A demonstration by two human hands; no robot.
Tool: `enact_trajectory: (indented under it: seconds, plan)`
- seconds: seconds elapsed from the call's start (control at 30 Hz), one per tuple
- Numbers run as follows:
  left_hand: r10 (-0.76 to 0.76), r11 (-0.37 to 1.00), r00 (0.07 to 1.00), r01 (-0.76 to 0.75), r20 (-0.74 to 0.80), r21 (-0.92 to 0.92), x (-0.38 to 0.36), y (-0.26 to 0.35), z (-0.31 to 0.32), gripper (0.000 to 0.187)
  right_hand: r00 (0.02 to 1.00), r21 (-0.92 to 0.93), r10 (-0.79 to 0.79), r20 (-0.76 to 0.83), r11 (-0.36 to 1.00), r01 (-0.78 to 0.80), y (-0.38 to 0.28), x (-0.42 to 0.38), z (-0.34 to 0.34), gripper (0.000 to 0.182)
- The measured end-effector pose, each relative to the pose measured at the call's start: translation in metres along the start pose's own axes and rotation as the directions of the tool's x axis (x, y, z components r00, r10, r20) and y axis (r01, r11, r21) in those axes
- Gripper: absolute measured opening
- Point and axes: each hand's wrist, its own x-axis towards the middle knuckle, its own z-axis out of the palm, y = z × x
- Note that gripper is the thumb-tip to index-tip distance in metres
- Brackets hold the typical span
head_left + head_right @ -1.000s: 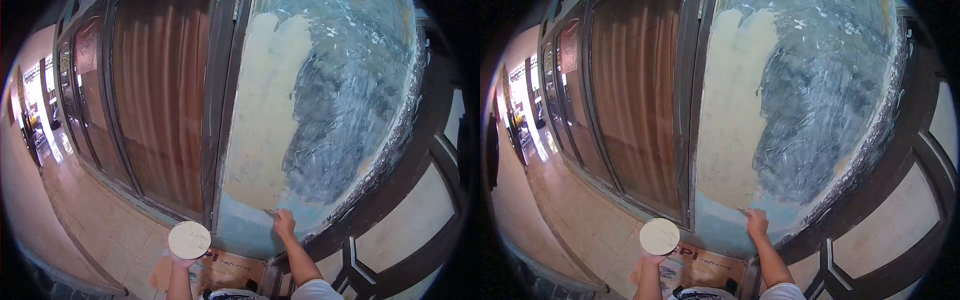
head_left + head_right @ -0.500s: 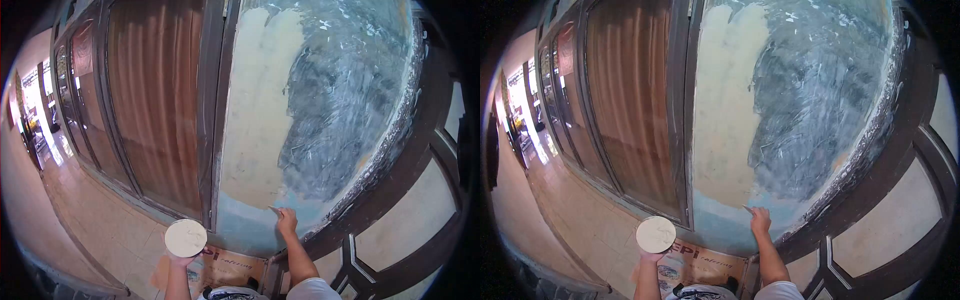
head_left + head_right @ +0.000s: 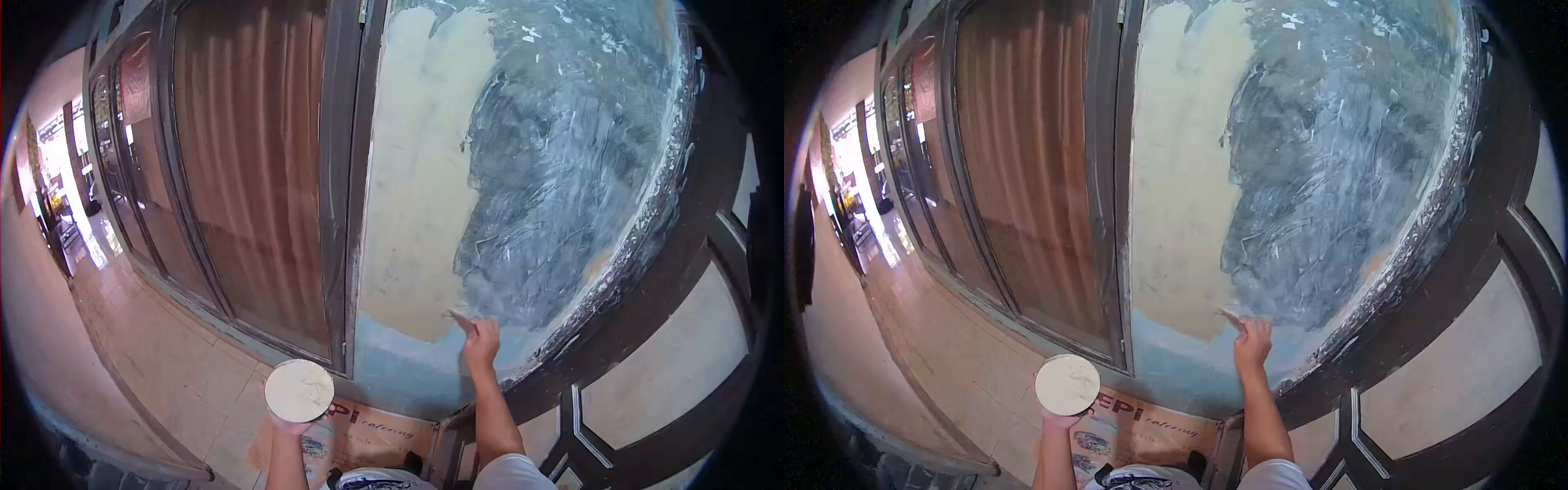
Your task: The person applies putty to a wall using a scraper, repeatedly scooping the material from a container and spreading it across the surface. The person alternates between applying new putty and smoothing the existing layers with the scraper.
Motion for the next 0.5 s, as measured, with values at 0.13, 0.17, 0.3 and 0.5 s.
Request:
enact_trajectory:
  seconds: [0.13,0.17,0.3,0.5]
  plan:
    - [0.068,0.997,0.996,-0.07,-0.059,-0.019,-0.001,-0.008,0.016,0.107,1.0,0.03,-0.023,-0.021,0.999,0.023,0.007,-0.043,0.022,0.022]
    - [0.066,0.998,0.997,-0.067,-0.05,-0.007,-0.002,-0.008,0.015,0.107,0.997,0.039,-0.017,0.069,0.999,0.014,0.006,-0.062,0.031,0.022]
    - [0.039,0.999,0.999,-0.039,-0.026,0.0,-0.003,-0.005,0.017,0.107,0.988,-0.098,0.069,0.141,0.994,-0.055,0.014,-0.049,0.042,0.016]
    - [0.053,0.998,0.998,-0.051,-0.036,0.036,-0.001,-0.003,0.012,0.1,0.998,0.0,0.007,-0.056,1.0,-0.007,-0.01,-0.016,-0.006,0.021]
